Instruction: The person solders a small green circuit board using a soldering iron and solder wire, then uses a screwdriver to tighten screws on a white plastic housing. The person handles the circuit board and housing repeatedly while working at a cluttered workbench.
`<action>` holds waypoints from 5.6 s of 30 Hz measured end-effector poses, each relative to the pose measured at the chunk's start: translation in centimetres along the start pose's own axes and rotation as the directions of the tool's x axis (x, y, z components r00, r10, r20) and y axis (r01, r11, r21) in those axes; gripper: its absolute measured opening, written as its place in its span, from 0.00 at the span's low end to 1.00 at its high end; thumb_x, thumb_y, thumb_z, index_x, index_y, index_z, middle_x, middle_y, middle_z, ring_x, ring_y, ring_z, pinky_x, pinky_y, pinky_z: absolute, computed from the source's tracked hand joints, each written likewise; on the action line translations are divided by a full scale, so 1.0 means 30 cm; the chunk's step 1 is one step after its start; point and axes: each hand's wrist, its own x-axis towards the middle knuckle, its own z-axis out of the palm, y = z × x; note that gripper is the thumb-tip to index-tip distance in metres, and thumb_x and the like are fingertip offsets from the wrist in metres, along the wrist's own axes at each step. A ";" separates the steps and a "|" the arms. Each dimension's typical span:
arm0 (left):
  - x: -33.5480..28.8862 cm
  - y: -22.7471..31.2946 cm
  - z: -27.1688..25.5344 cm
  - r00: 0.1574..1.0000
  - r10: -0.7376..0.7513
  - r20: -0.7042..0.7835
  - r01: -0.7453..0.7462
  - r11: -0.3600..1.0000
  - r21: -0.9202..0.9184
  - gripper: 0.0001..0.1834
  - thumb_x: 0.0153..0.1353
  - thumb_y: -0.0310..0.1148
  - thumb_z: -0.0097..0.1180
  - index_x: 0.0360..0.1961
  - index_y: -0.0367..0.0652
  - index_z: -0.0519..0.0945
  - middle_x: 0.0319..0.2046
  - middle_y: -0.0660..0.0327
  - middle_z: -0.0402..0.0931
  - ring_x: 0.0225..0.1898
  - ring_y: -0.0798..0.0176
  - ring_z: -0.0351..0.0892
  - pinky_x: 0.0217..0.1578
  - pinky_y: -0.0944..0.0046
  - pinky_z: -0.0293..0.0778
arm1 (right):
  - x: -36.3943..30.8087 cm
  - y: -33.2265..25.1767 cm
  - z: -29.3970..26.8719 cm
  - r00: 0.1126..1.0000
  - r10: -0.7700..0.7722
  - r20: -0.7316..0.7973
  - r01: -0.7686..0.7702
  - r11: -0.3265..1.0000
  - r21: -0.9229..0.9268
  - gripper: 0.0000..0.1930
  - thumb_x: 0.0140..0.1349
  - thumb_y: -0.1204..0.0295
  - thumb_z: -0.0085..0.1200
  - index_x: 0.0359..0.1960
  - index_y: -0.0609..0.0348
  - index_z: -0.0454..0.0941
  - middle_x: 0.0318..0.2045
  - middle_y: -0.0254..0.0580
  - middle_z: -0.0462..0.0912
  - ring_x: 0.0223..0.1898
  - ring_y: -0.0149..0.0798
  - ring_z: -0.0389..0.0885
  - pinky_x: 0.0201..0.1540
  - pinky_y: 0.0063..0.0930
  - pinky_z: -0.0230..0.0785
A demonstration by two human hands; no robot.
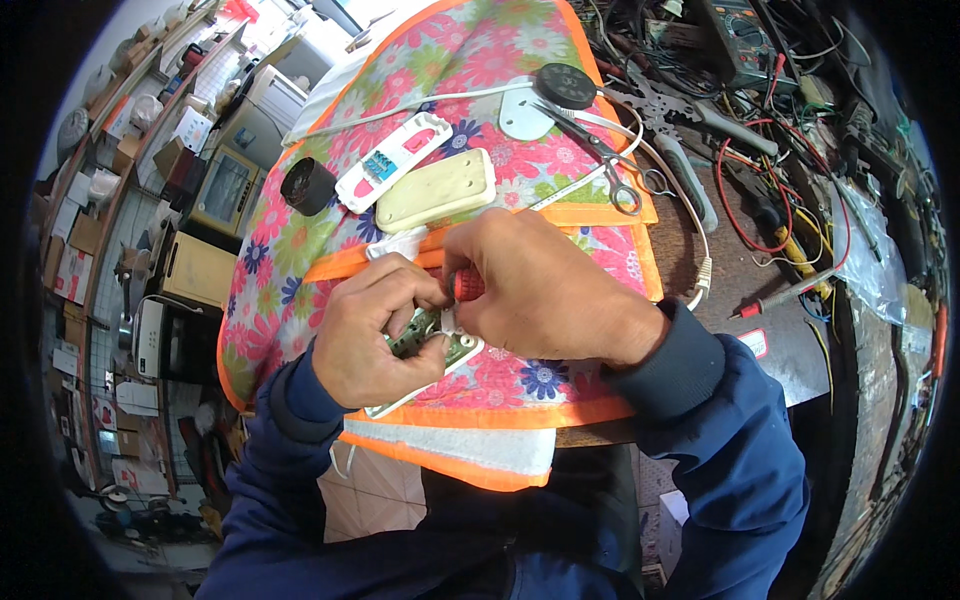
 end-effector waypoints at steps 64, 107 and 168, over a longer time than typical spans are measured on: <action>-0.019 -0.041 -0.083 0.989 0.024 0.148 -0.003 0.990 -0.143 0.18 0.48 0.27 0.74 0.42 0.41 0.84 0.41 0.59 0.77 0.29 0.63 0.80 0.32 0.62 0.78 | 0.067 -0.041 -0.059 0.946 0.259 0.195 -0.264 0.965 0.000 0.11 0.56 0.83 0.70 0.40 0.68 0.82 0.28 0.34 0.82 0.31 0.23 0.77 0.33 0.23 0.71; -0.006 -0.084 -0.083 0.974 0.050 0.222 0.009 0.966 -0.259 0.11 0.56 0.23 0.70 0.41 0.38 0.86 0.32 0.61 0.77 0.28 0.68 0.74 0.29 0.66 0.71 | 0.035 0.007 -0.043 0.972 0.144 0.188 -0.170 0.977 0.132 0.08 0.59 0.84 0.67 0.39 0.67 0.81 0.24 0.27 0.77 0.29 0.20 0.72 0.30 0.23 0.67; 0.004 -0.078 -0.081 0.967 0.078 0.244 -0.001 0.954 -0.301 0.12 0.56 0.25 0.74 0.43 0.41 0.90 0.34 0.62 0.80 0.30 0.69 0.75 0.31 0.66 0.71 | 0.030 0.017 -0.044 0.991 0.065 0.121 -0.069 0.997 0.031 0.13 0.53 0.80 0.68 0.40 0.69 0.82 0.27 0.48 0.83 0.29 0.35 0.81 0.35 0.33 0.75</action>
